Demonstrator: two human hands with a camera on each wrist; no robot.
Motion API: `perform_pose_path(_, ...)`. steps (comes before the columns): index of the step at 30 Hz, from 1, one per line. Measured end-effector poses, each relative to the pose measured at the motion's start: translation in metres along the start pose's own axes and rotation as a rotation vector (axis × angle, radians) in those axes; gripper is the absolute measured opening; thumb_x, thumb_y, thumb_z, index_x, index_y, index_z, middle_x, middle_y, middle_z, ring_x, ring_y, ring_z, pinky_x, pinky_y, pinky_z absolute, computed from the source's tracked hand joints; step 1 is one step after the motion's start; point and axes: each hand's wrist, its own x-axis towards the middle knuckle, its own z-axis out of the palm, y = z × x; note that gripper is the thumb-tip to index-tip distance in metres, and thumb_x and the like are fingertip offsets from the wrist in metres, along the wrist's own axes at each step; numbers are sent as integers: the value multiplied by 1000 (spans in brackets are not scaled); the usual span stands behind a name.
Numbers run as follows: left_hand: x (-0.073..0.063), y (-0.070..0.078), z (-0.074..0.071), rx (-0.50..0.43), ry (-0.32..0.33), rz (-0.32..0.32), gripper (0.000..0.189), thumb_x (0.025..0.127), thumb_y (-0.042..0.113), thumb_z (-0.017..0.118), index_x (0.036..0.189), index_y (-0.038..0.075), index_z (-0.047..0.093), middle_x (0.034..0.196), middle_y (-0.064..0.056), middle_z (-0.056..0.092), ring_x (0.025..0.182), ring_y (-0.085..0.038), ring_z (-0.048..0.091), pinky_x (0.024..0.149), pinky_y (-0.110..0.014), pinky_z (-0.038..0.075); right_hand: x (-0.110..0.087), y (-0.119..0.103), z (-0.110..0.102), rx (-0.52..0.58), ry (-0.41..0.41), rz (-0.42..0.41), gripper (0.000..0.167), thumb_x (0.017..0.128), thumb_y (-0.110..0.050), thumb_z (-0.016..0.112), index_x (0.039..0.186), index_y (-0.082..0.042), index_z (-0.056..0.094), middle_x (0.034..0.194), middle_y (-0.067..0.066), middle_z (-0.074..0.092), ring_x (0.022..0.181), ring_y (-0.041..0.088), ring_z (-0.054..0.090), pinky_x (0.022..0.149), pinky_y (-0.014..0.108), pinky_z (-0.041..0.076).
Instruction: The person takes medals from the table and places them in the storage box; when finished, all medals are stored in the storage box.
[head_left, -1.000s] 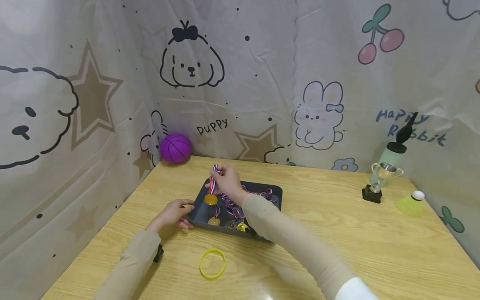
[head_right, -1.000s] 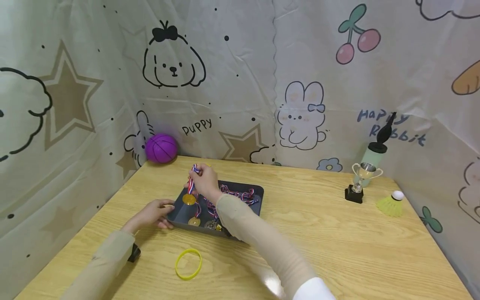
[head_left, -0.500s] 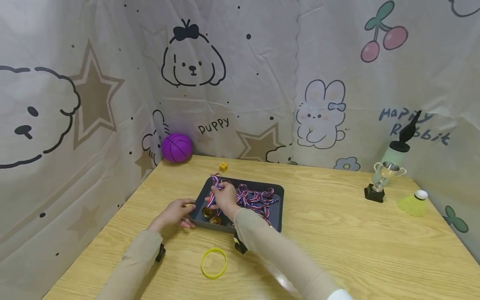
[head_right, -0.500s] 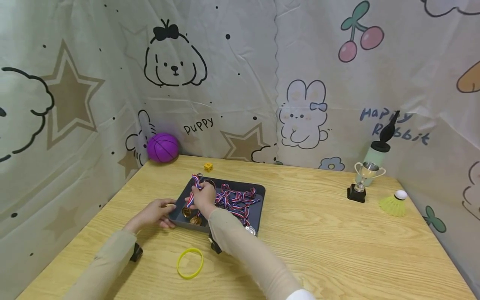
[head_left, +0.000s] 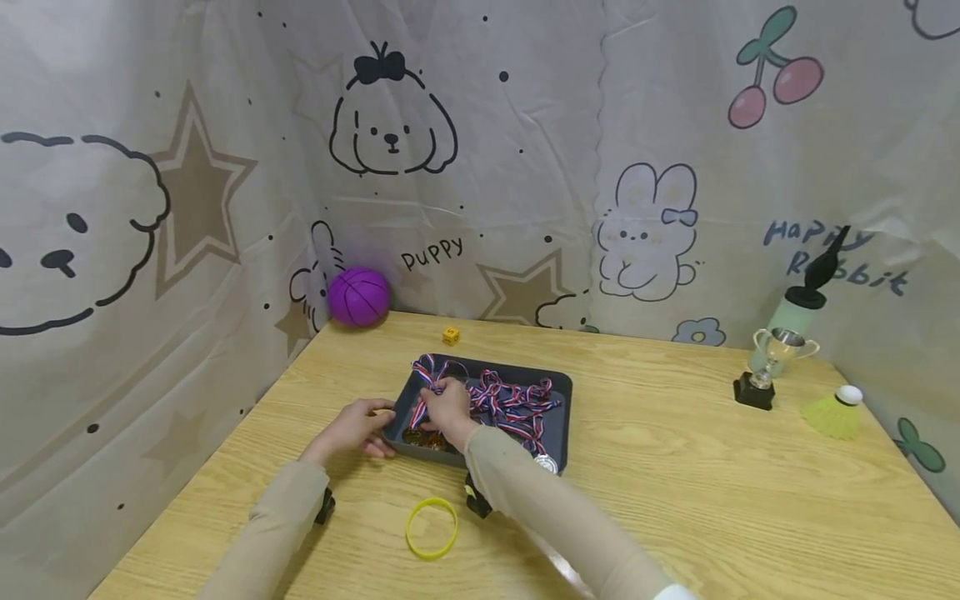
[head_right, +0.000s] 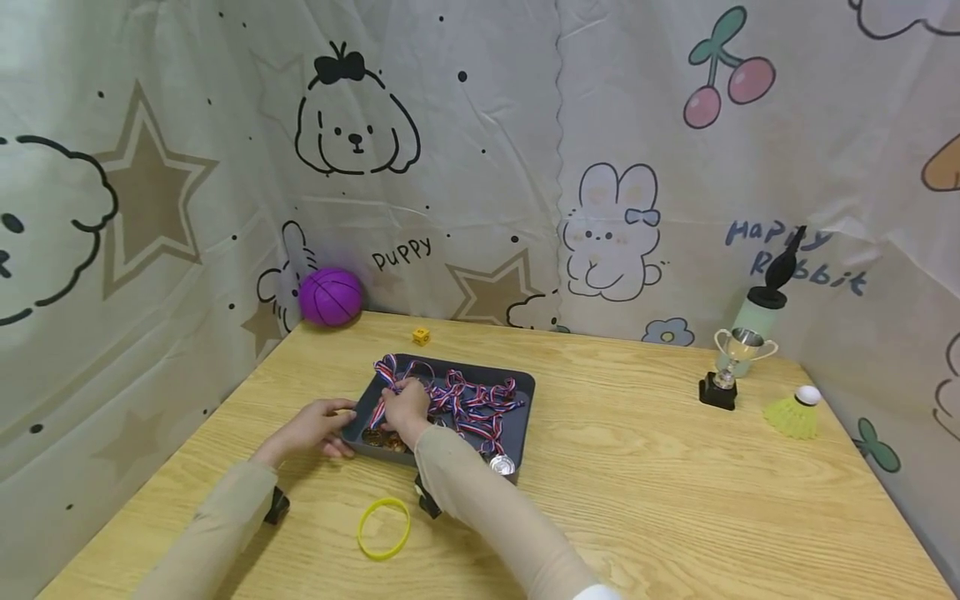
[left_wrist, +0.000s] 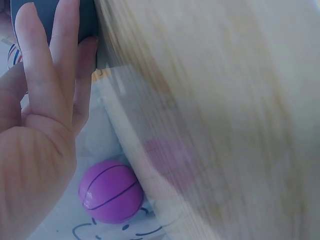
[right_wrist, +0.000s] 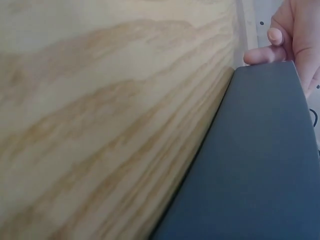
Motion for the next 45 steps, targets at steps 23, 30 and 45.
perform_pose_path(23,1,0,2,5,9,-7,45,102,11,41,140,-13,35,80,-22,70,63,-25,71,58,-32,61,6,6,-11,-139,28,-36,24,84,0,67,107,4,60,89,16,67,63,27,71,47,27,58)
perform_pose_path(30,0,1,2,1,8,-22,46,102,12,42,141,-12,35,82,-25,69,64,-25,71,58,-32,61,3,1,-18,-195,-15,-36,33,84,-6,71,114,2,61,92,15,70,65,26,71,49,27,58)
perform_pose_path(45,-2,4,3,18,-1,2,46,102,11,42,139,-15,33,84,-23,69,64,-27,71,57,-33,61,-4,-19,-62,-197,-71,-73,42,91,-25,66,121,3,57,112,19,66,101,31,66,71,36,61)
